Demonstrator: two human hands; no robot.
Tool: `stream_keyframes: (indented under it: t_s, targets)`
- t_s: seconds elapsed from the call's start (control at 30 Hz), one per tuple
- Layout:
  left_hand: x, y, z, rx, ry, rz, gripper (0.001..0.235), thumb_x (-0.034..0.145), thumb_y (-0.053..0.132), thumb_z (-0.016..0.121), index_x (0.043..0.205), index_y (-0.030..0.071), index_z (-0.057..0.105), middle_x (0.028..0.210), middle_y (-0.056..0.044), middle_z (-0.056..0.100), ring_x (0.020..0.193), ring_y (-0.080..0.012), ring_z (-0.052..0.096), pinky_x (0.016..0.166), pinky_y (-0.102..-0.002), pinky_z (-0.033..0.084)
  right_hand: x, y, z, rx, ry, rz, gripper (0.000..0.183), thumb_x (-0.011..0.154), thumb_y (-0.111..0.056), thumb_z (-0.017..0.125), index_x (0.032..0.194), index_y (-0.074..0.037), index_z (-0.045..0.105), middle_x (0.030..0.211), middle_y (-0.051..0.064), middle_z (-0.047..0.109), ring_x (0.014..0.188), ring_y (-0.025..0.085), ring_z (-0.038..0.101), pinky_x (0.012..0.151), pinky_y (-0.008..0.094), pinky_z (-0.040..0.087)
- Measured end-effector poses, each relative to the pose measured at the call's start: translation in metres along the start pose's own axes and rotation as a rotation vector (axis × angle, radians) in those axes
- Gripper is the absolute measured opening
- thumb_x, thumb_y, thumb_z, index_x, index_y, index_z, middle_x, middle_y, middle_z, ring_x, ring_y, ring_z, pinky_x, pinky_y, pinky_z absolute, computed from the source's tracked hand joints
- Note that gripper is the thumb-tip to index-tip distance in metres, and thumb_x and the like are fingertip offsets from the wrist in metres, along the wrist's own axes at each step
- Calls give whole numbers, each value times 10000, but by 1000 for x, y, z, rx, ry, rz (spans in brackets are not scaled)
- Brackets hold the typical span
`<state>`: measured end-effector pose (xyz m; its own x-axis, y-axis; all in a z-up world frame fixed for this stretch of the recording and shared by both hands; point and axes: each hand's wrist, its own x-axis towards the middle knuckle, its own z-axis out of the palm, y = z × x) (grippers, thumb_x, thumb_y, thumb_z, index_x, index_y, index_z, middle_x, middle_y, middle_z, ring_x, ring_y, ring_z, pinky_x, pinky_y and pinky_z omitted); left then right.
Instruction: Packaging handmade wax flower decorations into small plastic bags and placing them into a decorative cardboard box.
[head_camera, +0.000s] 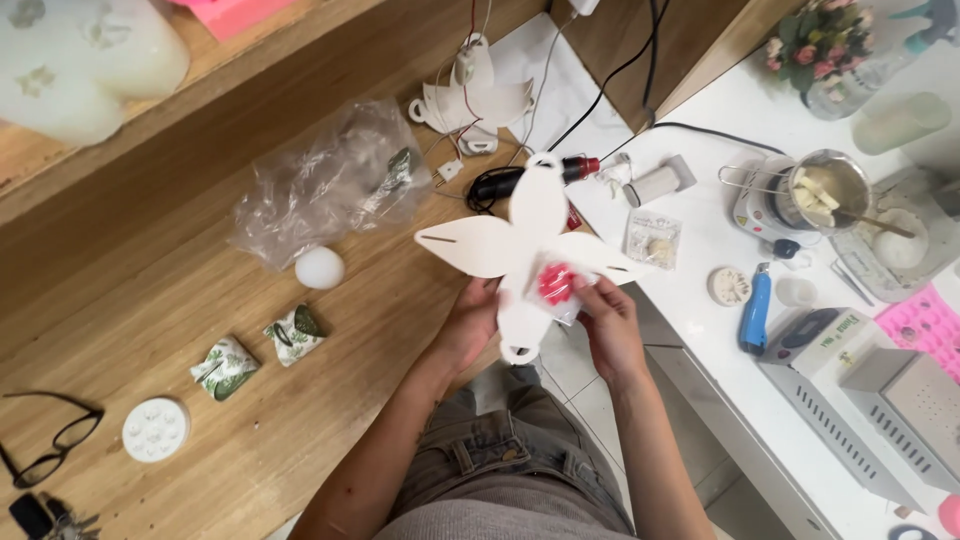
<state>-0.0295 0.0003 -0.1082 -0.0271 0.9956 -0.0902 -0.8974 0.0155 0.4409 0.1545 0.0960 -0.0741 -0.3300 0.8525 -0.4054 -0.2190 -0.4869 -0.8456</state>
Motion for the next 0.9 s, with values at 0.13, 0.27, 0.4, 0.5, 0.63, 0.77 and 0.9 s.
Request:
stream_keyframes:
  t_s: [0.13, 0.27, 0.4, 0.5, 0.63, 0.77, 0.9]
  targets:
    - [-7, -11, 12, 343, 361, 14, 467, 977, 48, 666, 1412, -48, 528, 1279, -171, 663, 1099, -212, 680, 905, -352, 599, 2, 21, 0, -369, -98, -59, 265, 982, -253, 732, 1108, -24, 772, 1010, 35, 749, 925, 104, 625, 844, 283, 503]
    - [-6, -10, 22, 435, 345, 70, 360, 955, 75, 672, 1299, -13, 613, 1180, -96, 715, 1048, -157, 697, 885, -317, 592, -3, 15, 19, -421, -47, -80, 271, 930, -255, 748, 1075, -28, 775, 963, 16, 751, 881, 89, 630, 801, 266, 517]
    - [-3, -11, 29, 714, 233, 211, 395, 934, 74, 741, 1294, -12, 603, 1171, -101, 689, 1044, -151, 672, 866, -309, 576, 2, 28, 27, -427, 162, -292, 313, 888, -288, 807, 960, -28, 649, 956, 43, 659, 853, 107, 567, 727, 272, 481]
    - [-1, -14, 26, 816, 273, 244, 379, 955, 111, 737, 1295, -9, 622, 1183, -95, 702, 1065, -144, 677, 894, -302, 574, 4, 34, 28, -607, 291, -349, 409, 887, -324, 856, 997, -28, 597, 1052, 144, 582, 877, 166, 512, 727, 296, 454]
    - [-1, 5, 20, 471, 511, 56, 459, 865, 201, 723, 1272, 46, 580, 1097, -87, 730, 945, -207, 737, 790, -379, 639, 6, 39, 23, -598, 249, -216, 600, 920, -362, 804, 1302, -51, 461, 1275, 244, 540, 955, 212, 558, 719, 314, 494]
    - [-17, 5, -100, 831, 628, -66, 473, 897, 262, 705, 1310, 46, 626, 1105, -74, 747, 967, -182, 749, 799, -328, 626, 23, 65, -4, -575, 289, -227, 916, 870, -282, 762, 1538, -115, 157, 1431, 245, 354, 1070, 217, 568, 728, 328, 596]
    - [-41, -3, -166, 848, 599, -93, 477, 857, 194, 769, 1282, 8, 660, 1171, -117, 742, 1055, -238, 702, 858, -361, 574, 49, 126, -37, -465, -33, 210, 710, 878, -161, 703, 1500, -125, 364, 1246, 129, 652, 997, 198, 658, 743, 312, 575]
